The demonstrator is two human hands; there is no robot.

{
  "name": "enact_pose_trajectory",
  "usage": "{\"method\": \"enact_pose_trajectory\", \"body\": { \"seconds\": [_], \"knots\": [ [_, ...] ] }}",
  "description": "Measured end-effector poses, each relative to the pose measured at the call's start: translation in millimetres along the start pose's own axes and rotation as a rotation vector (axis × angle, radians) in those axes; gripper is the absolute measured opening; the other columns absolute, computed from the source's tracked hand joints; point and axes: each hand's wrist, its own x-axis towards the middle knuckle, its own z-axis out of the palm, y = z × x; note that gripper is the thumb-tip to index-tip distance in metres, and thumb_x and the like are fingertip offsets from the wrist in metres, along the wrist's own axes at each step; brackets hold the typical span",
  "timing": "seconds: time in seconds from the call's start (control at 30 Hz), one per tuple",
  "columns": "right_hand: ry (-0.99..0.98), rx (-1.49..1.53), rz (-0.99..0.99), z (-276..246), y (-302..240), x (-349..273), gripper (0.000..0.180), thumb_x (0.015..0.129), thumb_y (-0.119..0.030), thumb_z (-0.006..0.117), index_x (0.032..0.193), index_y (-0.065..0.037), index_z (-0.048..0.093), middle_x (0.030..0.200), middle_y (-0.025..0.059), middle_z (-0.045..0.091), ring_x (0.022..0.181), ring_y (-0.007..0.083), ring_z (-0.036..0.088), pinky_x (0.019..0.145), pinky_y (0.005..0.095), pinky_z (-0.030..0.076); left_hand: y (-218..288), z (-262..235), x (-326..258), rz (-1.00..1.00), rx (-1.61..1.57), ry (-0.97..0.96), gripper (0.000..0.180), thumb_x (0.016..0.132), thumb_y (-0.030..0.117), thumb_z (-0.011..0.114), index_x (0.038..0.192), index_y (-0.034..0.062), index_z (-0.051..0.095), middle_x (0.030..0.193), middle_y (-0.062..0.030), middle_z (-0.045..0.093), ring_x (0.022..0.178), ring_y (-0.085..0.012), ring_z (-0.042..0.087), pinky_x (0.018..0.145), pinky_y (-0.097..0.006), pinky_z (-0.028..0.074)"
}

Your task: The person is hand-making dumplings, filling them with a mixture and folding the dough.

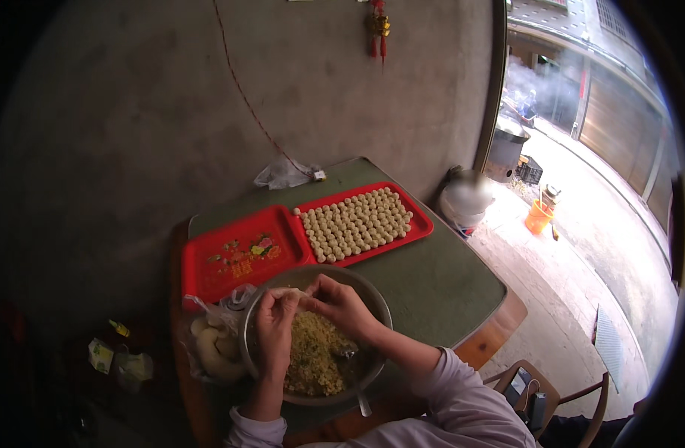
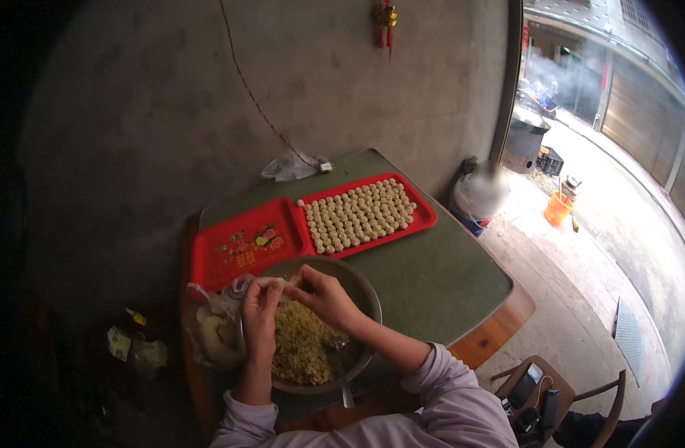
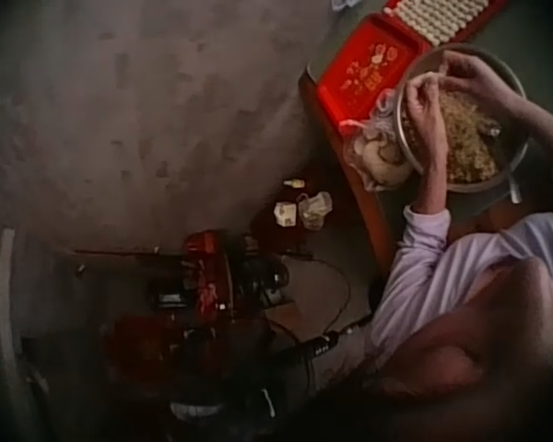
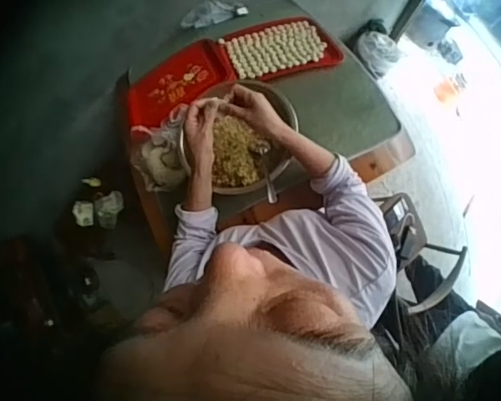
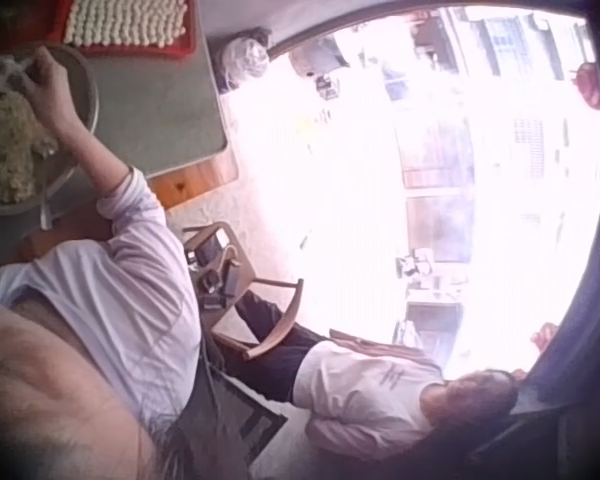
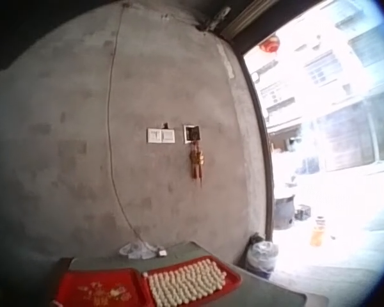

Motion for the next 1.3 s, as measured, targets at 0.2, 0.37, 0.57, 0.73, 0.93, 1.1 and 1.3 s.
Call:
{"method": "enact_pose_trajectory", "body": {
  "seconds": [0.2, 0.37, 0.57, 0.73, 0.93, 1.1, 1.3],
  "knots": [
    [0.052, -0.115, -0.096, 2, 8, 0, 0.016, 0.092, -0.016, 0.062, 0.090, -0.004, 0.051, 0.078, -0.0030, 0.054, 0.074, 0.0030, 0.046, 0.064, 0.0220, 0.042, -4, -9, 7, -0.041, -0.020, -0.076, 0.015, 0.093, 0.022, 0.058, 0.095, 0.0064, 0.058, 0.093, 0.0000, 0.060, 0.089, -0.0083, 0.054, 0.082, -0.024, 0.041],
    [0.049, -0.112, -0.108, 2, 1, -1, 0.014, 0.090, -0.013, 0.061, 0.091, -0.001, 0.053, 0.080, 0.0076, 0.061, 0.074, 0.0128, 0.058, 0.066, 0.0285, 0.047, -6, -9, 6, -0.097, -0.031, -0.083, 0.014, 0.095, 0.017, 0.056, 0.099, 0.0033, 0.056, 0.098, -0.0028, 0.059, 0.094, -0.0091, 0.055, 0.086, -0.026, 0.044],
    [0.062, -0.216, -0.122, -2, 0, 0, 0.014, 0.090, -0.013, 0.060, 0.094, -0.001, 0.053, 0.083, 0.0101, 0.061, 0.075, 0.0186, 0.060, 0.067, 0.0302, 0.048, -12, -11, 7, -0.096, -0.036, -0.093, 0.013, 0.095, 0.017, 0.056, 0.098, 0.0046, 0.057, 0.098, -0.0022, 0.059, 0.095, -0.0095, 0.055, 0.087, -0.025, 0.043],
    [0.027, -0.222, -0.145, -4, 2, 1, 0.015, 0.092, -0.016, 0.059, 0.094, -0.002, 0.054, 0.080, 0.0061, 0.059, 0.072, 0.0111, 0.054, 0.064, 0.0271, 0.046, -10, -9, 6, -0.110, -0.030, -0.075, 0.015, 0.094, 0.020, 0.057, 0.098, 0.0051, 0.058, 0.097, -0.0014, 0.060, 0.092, -0.0094, 0.055, 0.084, -0.025, 0.043],
    [-0.010, -0.313, -0.142, -6, 4, 2, 0.020, 0.088, -0.018, 0.064, 0.096, -0.002, 0.054, 0.083, 0.0091, 0.061, 0.075, 0.0169, 0.059, 0.067, 0.0301, 0.048, -11, -11, 8, -0.133, -0.075, -0.020, 0.017, 0.094, 0.020, 0.057, 0.099, 0.0041, 0.059, 0.097, -0.0014, 0.060, 0.091, -0.0094, 0.055, 0.083, -0.025, 0.043],
    [0.016, -0.275, -0.109, -5, 5, 3, 0.017, 0.089, -0.016, 0.063, 0.095, -0.002, 0.054, 0.086, 0.0084, 0.062, 0.077, 0.0162, 0.059, 0.070, 0.0298, 0.048, -18, -17, 8, -0.116, -0.054, -0.060, 0.015, 0.094, 0.018, 0.059, 0.099, 0.0037, 0.059, 0.097, -0.0019, 0.060, 0.093, -0.0089, 0.055, 0.085, -0.024, 0.042],
    [-0.010, -0.207, -0.115, -5, 5, 1, 0.018, 0.089, -0.016, 0.062, 0.096, -0.001, 0.052, 0.085, 0.0080, 0.061, 0.078, 0.0151, 0.059, 0.070, 0.0305, 0.048, -15, -16, 9, -0.111, -0.061, -0.088, 0.015, 0.094, 0.018, 0.059, 0.098, 0.0034, 0.059, 0.096, -0.0017, 0.061, 0.092, -0.0086, 0.055, 0.086, -0.025, 0.042]
  ]
}}
